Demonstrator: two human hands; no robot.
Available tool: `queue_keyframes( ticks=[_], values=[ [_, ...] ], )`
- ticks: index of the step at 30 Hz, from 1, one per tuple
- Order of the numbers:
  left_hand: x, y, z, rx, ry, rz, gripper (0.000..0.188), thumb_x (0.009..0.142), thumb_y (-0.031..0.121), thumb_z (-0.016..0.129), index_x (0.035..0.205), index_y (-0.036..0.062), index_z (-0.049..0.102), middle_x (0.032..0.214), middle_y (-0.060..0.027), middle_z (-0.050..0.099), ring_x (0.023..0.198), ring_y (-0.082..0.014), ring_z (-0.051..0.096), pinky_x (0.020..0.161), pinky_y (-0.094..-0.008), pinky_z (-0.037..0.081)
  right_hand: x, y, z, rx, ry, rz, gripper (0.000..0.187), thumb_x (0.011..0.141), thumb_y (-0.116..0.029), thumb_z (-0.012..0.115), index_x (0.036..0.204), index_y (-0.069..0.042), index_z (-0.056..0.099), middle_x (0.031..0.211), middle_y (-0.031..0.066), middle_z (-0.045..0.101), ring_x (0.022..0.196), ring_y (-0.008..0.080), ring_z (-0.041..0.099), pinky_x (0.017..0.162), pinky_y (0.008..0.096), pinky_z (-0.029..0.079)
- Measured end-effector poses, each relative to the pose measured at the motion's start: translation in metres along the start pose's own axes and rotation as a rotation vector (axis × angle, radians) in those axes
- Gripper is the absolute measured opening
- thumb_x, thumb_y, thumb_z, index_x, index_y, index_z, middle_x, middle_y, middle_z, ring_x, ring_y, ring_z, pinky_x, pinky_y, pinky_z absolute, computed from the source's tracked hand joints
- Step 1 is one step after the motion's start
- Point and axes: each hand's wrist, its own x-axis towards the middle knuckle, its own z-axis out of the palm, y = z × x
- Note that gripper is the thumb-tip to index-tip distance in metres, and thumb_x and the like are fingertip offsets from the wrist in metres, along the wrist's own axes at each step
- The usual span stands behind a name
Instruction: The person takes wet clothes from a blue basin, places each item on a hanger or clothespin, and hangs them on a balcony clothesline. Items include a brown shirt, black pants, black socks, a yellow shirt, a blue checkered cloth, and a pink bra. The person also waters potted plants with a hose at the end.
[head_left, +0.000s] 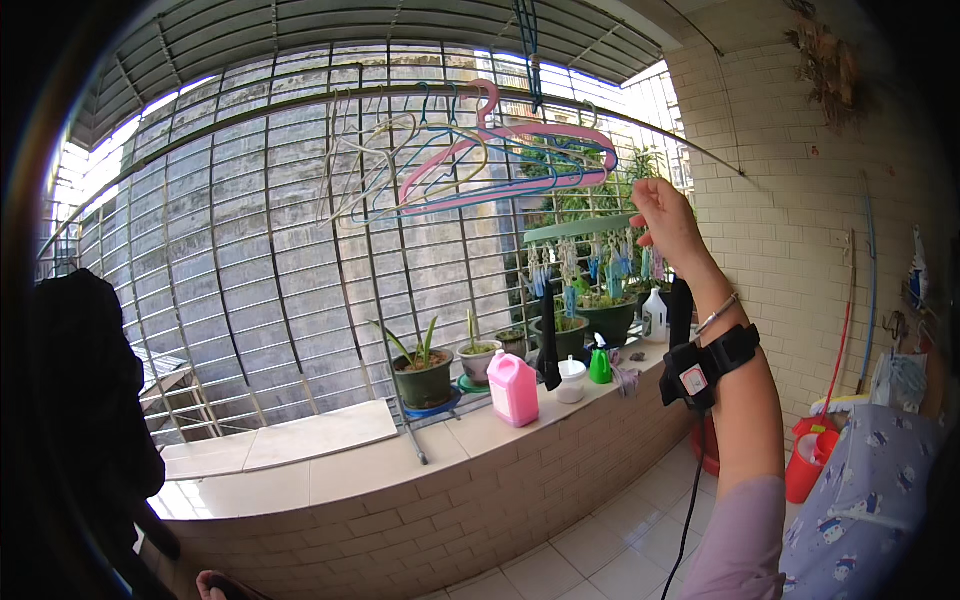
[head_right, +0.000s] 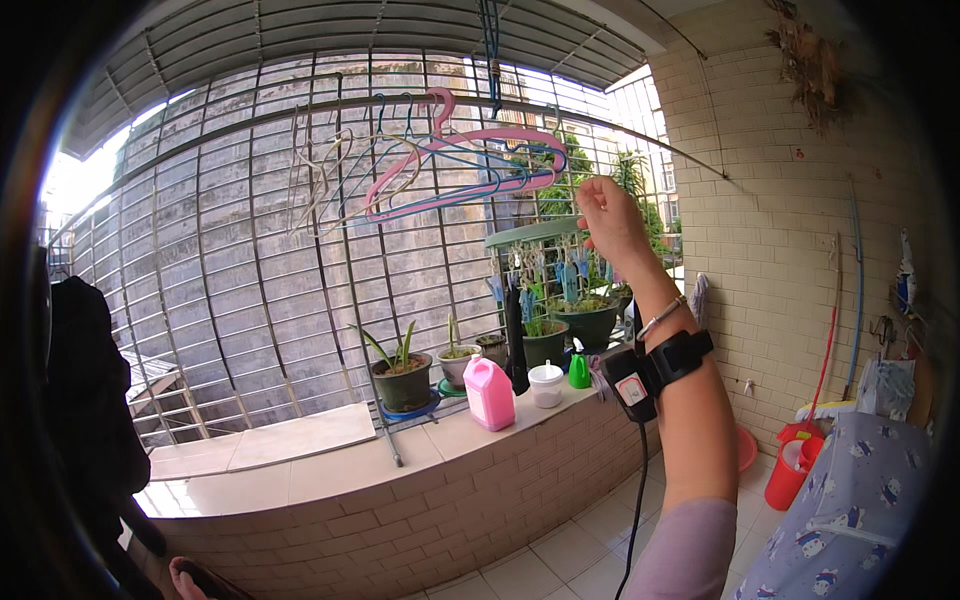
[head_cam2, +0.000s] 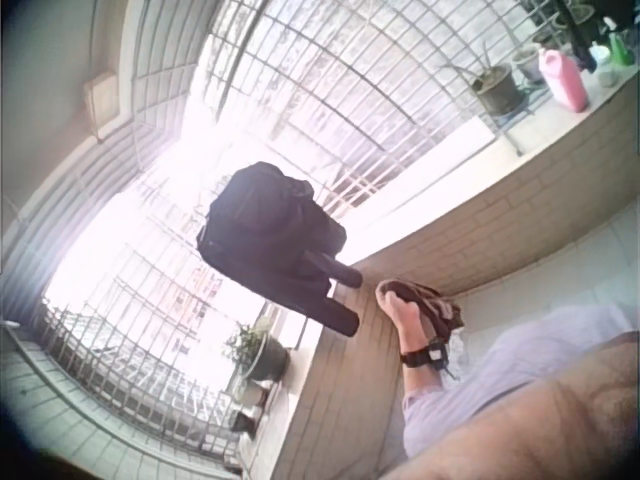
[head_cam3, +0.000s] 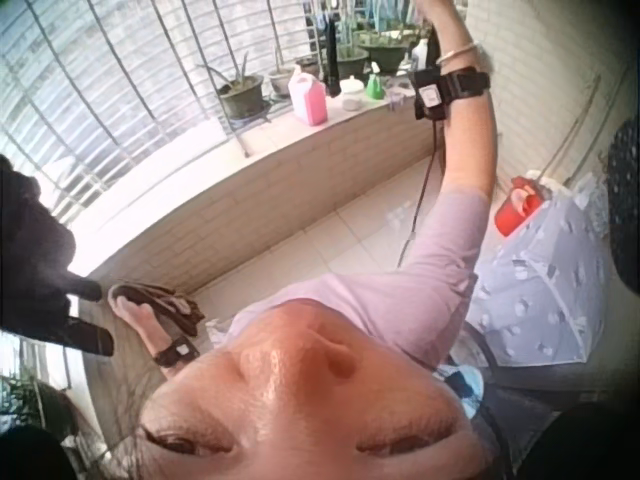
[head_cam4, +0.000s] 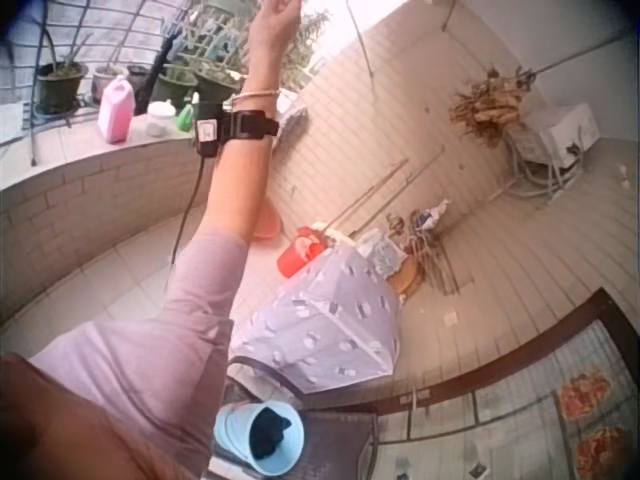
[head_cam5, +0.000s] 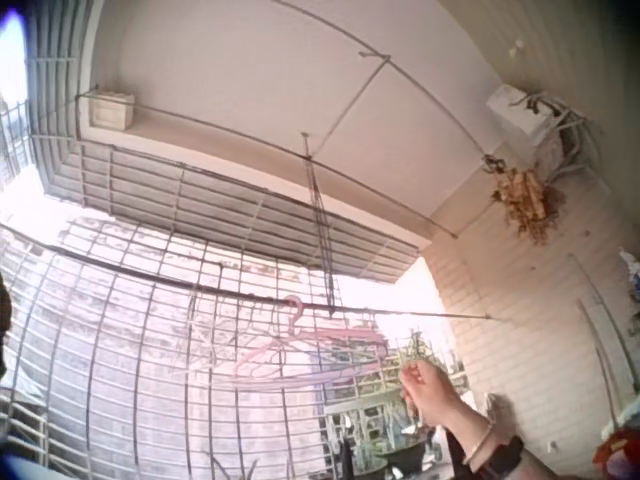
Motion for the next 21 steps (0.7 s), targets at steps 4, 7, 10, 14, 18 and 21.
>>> queue_keyframes(
  ticks=[4,7,10,14,18,21],
  values=[
    [-0.023,0.0,-0.011,0.075,0.049,-0.014,0.019,0.085,0.01,0.041,0.102,0.0074,0.049,0.084,-0.0035,0.051,0.07,-0.0139,0.052,0.061,-0.0278,0.047,0.04,-0.001,0.023,0.23,0.072,0.066,0.053,0.094,-0.034,0.052,0.133,-0.002,0.037,0.115,0.0157,0.055,0.076,0.0175,0.063,0.049,0.0264,0.053],
    [-0.035,-0.002,-0.018,0.112,0.07,-0.016,0.02,0.085,0.01,0.039,0.102,0.0069,0.049,0.085,-0.0042,0.051,0.07,-0.0146,0.052,0.059,-0.0284,0.048,0.064,-0.004,0.034,0.512,0.055,0.205,0.059,0.092,-0.04,0.054,0.137,-0.006,0.033,0.107,0.014,0.061,0.056,0.0154,0.061,0.043,0.0273,0.052],
    [-0.045,-0.002,-0.023,0.15,0.081,-0.015,0.021,0.085,0.01,0.037,0.102,0.0065,0.048,0.085,-0.0049,0.051,0.07,-0.0152,0.052,0.058,-0.029,0.048,0.075,-0.008,0.042,0.65,-0.02,0.215,0.046,0.093,-0.039,0.053,0.125,-0.006,0.047,0.091,0.0088,0.064,0.047,0.0091,0.052,0.038,0.024,0.045],
    [-0.055,-0.002,-0.027,0.152,0.096,-0.023,0.022,0.084,0.01,0.035,0.101,0.0067,0.048,0.083,-0.0057,0.051,0.067,-0.0165,0.053,0.056,-0.0298,0.048,0.072,-0.022,0.066,0.599,-0.054,0.174,0.033,0.094,-0.035,0.053,0.109,-0.006,0.058,0.083,0.0058,0.063,0.041,0.006,0.044,0.035,0.0216,0.037],
    [-0.045,-0.013,-0.038,0.098,0.105,-0.04,0.021,0.082,0.01,0.036,0.098,0.0078,0.05,0.079,-0.0067,0.054,0.065,-0.0186,0.055,0.055,-0.0311,0.048,0.057,-0.043,0.097,0.613,-0.094,0.108,0.03,0.094,-0.033,0.054,0.104,-0.005,0.06,0.078,0.0049,0.063,0.039,0.0061,0.042,0.033,0.0211,0.033],
    [-0.024,-0.032,-0.056,0.063,0.089,-0.065,0.021,0.083,0.011,0.037,0.099,0.0076,0.05,0.083,-0.0078,0.055,0.068,-0.0201,0.056,0.058,-0.0324,0.05,0.046,-0.065,0.122,0.672,-0.166,0.074,0.029,0.094,-0.032,0.054,0.102,-0.006,0.06,0.069,0.0014,0.058,0.041,0.0056,0.042,0.035,0.0212,0.034]
  ],
)
